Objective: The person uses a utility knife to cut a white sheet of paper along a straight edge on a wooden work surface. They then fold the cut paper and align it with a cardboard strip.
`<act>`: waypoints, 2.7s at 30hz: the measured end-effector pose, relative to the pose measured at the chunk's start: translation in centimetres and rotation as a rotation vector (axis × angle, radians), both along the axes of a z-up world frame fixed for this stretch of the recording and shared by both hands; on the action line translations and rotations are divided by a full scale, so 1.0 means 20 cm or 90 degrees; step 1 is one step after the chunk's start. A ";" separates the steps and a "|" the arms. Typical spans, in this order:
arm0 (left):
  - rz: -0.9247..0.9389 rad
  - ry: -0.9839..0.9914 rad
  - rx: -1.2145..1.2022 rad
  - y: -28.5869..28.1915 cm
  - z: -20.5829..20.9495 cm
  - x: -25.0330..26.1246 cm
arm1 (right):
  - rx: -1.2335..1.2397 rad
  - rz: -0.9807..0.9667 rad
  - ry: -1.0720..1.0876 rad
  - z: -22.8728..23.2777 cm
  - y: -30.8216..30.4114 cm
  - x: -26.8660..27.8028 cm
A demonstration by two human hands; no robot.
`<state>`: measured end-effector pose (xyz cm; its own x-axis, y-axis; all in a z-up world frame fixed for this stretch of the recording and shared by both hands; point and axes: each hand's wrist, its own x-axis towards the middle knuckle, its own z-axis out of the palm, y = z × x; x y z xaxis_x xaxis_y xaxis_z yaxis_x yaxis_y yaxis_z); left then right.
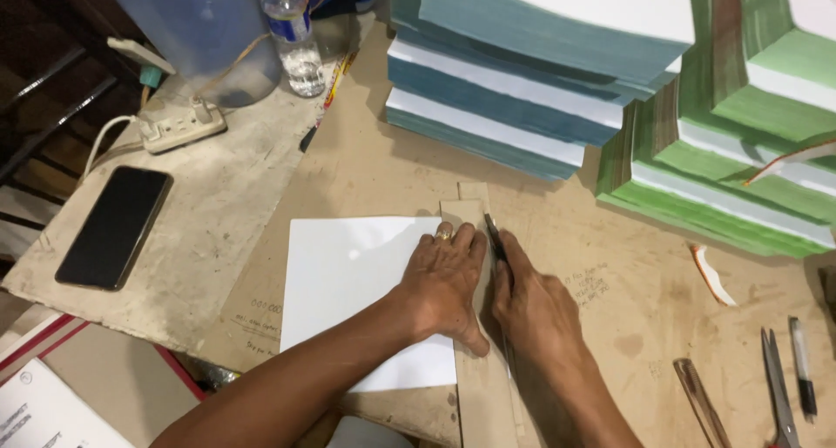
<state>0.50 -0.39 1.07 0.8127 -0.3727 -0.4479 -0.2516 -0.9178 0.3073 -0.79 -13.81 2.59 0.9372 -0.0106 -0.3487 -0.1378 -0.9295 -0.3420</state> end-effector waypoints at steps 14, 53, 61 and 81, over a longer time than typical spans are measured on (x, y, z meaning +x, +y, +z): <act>-0.058 -0.031 0.007 0.01 0.13 0.01 | -0.021 0.053 0.042 0.11 -0.02 -0.05; -0.029 -0.048 0.135 -0.06 0.01 0.03 | -0.135 0.068 -0.192 -0.27 -0.44 -0.99; -0.021 -0.049 0.109 -0.05 0.02 0.01 | 0.169 -0.185 0.043 0.01 -0.34 -0.68; -0.019 -0.058 0.077 -0.03 -0.02 0.02 | 0.234 -0.202 -0.049 0.01 -0.27 -0.51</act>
